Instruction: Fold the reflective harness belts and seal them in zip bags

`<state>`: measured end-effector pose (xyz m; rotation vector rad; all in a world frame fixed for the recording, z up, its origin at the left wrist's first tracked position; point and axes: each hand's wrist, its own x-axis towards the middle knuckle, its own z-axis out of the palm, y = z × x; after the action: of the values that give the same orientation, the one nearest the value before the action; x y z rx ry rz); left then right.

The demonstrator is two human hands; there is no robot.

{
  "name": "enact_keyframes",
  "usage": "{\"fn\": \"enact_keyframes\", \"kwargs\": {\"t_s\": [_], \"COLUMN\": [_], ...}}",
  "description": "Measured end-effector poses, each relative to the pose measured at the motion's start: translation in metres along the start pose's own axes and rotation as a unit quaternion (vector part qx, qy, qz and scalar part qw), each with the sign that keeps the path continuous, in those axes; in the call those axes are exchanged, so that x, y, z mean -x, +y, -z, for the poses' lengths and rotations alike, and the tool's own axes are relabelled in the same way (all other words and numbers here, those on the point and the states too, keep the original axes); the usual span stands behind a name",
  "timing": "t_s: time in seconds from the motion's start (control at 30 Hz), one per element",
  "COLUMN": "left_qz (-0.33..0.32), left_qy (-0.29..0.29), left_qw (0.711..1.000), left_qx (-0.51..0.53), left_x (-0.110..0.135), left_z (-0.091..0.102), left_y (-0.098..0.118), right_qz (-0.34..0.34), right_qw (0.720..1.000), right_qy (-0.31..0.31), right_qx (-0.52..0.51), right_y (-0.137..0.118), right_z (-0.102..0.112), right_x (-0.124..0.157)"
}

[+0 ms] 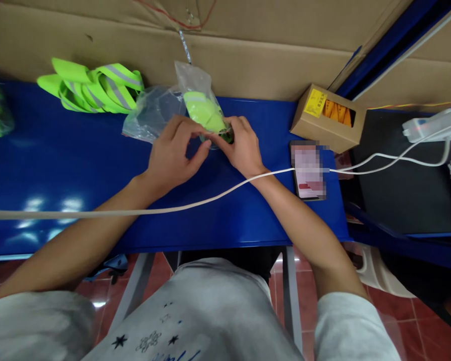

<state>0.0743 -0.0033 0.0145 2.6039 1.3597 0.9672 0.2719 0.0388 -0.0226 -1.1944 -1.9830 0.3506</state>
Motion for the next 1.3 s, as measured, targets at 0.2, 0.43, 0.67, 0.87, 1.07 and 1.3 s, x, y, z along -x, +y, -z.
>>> {"fn": "enact_keyframes", "kwargs": {"t_s": [0.2,0.43,0.67,0.87,1.07,1.3], "left_qz": [0.153,0.382,0.345,0.371,0.39,0.317], "left_qy": [0.018,-0.028,-0.026,0.016,0.084,0.039], "left_qw": [0.983,0.74,0.646,0.652,0.692,0.692], "left_qx": [0.097,0.553,0.68,0.661,0.602,0.647], "left_x": [0.013,-0.005,0.001,0.0,-0.001,-0.008], "left_z": [-0.006,0.009,0.005,-0.004,-0.007,0.01], "left_y": [-0.007,-0.022,-0.011,-0.017,-0.033,-0.028], "right_qz": [-0.186,-0.232,-0.207,-0.158,-0.184,-0.137], "right_qw": [0.953,0.899,0.945,0.968,0.933,0.945], "right_qy": [0.063,0.069,0.084,0.058,-0.037,0.035], "right_qx": [-0.23,-0.366,-0.241,-0.184,-0.307,-0.293], "right_y": [0.011,-0.001,-0.009,-0.005,-0.013,-0.016], "right_z": [-0.014,-0.012,-0.003,-0.002,-0.006,-0.007], "right_x": [-0.007,-0.01,-0.005,0.001,0.002,-0.001]}}
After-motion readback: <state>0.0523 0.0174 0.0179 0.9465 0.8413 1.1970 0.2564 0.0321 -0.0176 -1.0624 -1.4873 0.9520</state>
